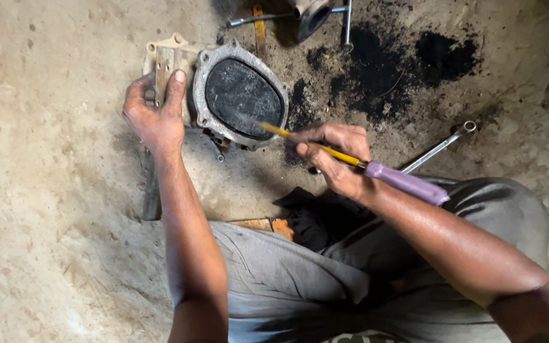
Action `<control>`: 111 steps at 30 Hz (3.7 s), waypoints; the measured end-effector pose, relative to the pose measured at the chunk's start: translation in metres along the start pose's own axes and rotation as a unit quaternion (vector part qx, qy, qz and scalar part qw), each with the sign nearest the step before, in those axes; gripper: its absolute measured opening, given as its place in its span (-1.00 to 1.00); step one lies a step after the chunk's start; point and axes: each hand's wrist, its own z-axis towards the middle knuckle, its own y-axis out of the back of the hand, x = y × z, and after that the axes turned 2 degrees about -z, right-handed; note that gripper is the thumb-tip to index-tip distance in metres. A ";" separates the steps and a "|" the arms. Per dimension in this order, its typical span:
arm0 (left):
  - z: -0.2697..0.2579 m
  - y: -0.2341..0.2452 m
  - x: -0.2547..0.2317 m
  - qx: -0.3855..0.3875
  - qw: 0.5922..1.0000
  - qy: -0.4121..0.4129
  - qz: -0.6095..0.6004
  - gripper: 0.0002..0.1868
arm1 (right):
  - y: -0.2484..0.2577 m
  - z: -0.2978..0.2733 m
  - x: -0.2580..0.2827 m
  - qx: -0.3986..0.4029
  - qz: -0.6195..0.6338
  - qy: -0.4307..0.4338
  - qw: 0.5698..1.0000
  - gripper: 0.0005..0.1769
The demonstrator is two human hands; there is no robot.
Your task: The person cleans the gasket surface of a metal mechanical housing using a screwdriver and a cloth.
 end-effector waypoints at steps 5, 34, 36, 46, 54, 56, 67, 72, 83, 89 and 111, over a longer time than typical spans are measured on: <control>-0.001 0.000 -0.006 -0.006 0.999 0.032 0.013 -0.54 | -0.008 0.008 0.010 -0.007 -0.034 0.066 0.997 -0.80; -0.003 0.000 -0.008 0.009 0.999 0.036 -0.036 -0.53 | -0.003 0.004 -0.012 0.066 -0.139 0.267 0.951 -0.75; -0.005 0.000 -0.010 -0.007 1.000 0.024 0.012 -0.55 | -0.001 0.002 -0.007 0.065 -0.125 0.230 0.963 -0.77; -0.003 0.002 -0.017 0.009 1.000 0.011 -0.016 -0.57 | -0.002 -0.002 -0.002 0.079 -0.131 0.211 0.965 -0.75; -0.001 0.002 -0.011 0.016 0.999 0.028 -0.044 -0.56 | -0.007 -0.017 -0.023 0.083 -0.136 0.226 0.961 -0.78; 0.001 0.002 -0.008 0.013 0.998 0.050 -0.040 -0.58 | -0.007 -0.024 -0.033 0.093 -0.144 0.234 0.957 -0.80; 0.003 0.005 -0.013 0.023 0.990 0.094 -0.098 -0.59 | 0.010 -0.026 -0.036 0.208 -0.102 0.130 0.964 -0.76; 0.003 0.006 -0.009 0.025 0.993 0.087 -0.081 -0.60 | -0.008 -0.030 -0.055 0.192 -0.162 0.081 0.965 -0.80; 0.000 0.012 -0.008 0.024 0.998 0.050 -0.008 -0.58 | -0.008 -0.016 -0.023 0.111 -0.075 0.166 0.977 -0.76; 0.000 0.011 -0.010 0.018 0.997 0.069 0.017 -0.56 | 0.003 -0.016 -0.038 0.149 0.009 0.138 0.979 -0.73; -0.001 0.007 0.000 0.022 0.999 0.020 -0.039 -0.60 | 0.086 0.015 -0.059 0.062 -0.128 -0.266 0.953 -0.62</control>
